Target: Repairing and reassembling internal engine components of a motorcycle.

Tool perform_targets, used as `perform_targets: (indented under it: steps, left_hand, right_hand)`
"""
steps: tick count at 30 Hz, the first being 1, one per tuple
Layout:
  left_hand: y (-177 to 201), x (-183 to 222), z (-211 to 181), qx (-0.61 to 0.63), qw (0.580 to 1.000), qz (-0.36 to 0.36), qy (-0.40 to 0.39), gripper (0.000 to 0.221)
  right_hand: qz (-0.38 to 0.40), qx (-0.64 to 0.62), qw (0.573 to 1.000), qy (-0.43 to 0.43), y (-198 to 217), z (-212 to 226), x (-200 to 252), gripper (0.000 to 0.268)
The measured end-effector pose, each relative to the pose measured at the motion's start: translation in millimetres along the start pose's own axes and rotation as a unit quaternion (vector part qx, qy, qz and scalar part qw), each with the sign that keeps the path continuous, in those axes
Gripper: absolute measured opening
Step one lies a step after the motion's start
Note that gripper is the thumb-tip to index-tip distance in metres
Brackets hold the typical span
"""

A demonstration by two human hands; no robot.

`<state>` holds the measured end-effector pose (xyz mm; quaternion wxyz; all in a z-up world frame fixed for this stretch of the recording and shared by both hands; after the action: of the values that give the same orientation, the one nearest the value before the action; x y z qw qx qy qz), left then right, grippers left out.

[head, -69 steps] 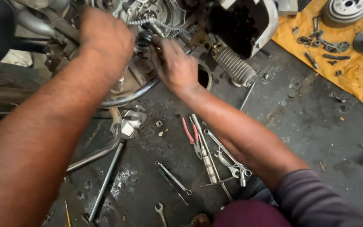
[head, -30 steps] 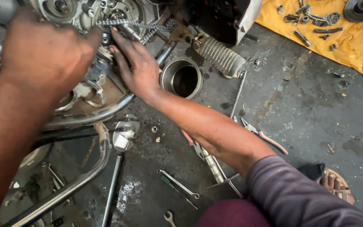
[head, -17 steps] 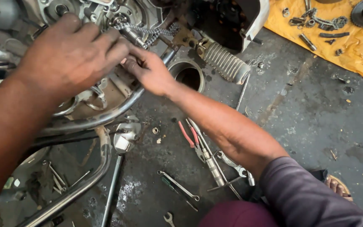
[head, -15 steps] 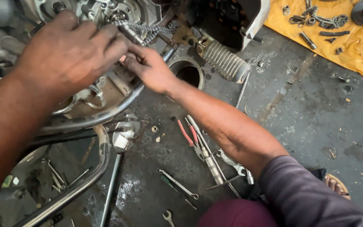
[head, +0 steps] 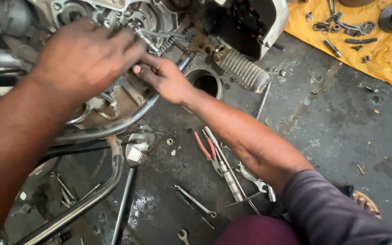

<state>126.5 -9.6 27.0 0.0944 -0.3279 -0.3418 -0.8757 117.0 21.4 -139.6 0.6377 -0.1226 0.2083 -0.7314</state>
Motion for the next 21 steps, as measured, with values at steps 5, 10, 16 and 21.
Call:
perform_targets:
  steps: [5,10,16,21]
  left_hand:
    - [-1.0,-6.5,3.3,0.012,0.995,0.104,0.002,0.075]
    - [-11.7,3.5,-1.0,0.021,0.994,0.112,-0.006,0.077]
    - [1.8,8.8,6.5,0.076,0.996,0.039,0.035,0.068]
    - [52.0,50.6,14.3,0.17,0.975,0.047,0.134,0.036]
  right_hand:
    - [0.028,0.04,0.999,0.014,-10.0,-2.2,-5.9,0.037]
    - [-0.038,0.13,0.99,0.048,-16.9,11.8,5.5,0.038]
    - [-0.011,0.053,0.998,-0.037,-14.8,8.5,2.7,0.032]
    - [0.02,0.024,0.998,-0.054,-13.2,13.8,2.0,0.038]
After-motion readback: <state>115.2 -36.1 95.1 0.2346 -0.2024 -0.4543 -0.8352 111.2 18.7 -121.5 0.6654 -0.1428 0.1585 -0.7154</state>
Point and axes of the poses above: each hand's wrist, its own x-axis away from the middle knuckle, its own y-axis out of the back of the hand, z = x × y, the point moved 9 cm from there along -x, towards the middle knuckle, and after that the axes turned 12 degrees about -y, right-handed, at the moved point
